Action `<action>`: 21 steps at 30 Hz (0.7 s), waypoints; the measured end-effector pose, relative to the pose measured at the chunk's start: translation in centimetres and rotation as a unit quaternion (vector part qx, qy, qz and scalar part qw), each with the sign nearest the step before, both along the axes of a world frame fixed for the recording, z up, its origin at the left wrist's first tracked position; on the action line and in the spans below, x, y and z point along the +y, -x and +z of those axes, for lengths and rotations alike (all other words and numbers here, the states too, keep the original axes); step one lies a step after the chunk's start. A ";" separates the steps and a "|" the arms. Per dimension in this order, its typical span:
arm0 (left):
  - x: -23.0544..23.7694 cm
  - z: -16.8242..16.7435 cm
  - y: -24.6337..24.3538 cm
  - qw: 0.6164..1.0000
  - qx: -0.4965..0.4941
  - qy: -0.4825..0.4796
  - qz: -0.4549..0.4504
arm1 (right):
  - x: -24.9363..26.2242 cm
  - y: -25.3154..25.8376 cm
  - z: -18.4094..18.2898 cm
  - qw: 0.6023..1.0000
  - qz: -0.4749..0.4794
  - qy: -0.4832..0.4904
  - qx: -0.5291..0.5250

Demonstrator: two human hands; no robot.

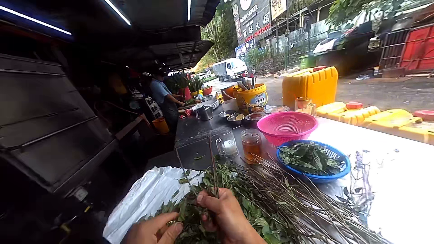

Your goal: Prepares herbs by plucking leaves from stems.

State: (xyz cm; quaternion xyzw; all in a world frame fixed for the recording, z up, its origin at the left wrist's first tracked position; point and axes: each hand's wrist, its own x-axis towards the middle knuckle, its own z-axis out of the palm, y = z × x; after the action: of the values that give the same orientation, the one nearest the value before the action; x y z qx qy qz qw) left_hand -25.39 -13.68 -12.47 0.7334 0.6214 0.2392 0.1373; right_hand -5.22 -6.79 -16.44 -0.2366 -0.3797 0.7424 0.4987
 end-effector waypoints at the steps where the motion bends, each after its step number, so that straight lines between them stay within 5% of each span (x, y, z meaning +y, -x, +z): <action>1: 0.1 -0.1 0.2 0.997 -0.033 -0.063 0.026 | 0.0 0.2 -0.1 1.000 0.004 -0.004 -0.001; 4: 1.2 0.3 -0.4 0.967 -0.166 -0.187 0.044 | -0.1 0.5 -0.3 1.000 0.011 -0.014 -0.002; 8: 3.0 0.3 -2.2 0.947 -0.253 -0.199 0.010 | -0.3 0.6 -0.3 1.000 0.022 -0.012 -0.005; 17: 2.0 -3.1 -5.9 0.970 -0.193 -0.144 -0.020 | 0.2 1.1 -0.7 0.996 -0.078 0.001 0.046; 21: 2.3 -4.0 -7.4 0.945 -0.270 -0.180 0.030 | 0.0 1.3 -0.7 0.997 -0.057 0.003 0.055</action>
State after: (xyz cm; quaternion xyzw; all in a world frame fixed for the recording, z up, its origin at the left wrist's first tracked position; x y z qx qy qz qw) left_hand -17.97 -11.40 -16.42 0.6348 0.5293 0.5401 0.1584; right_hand -6.56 -6.79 -17.10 -0.2184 -0.3351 0.7257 0.5597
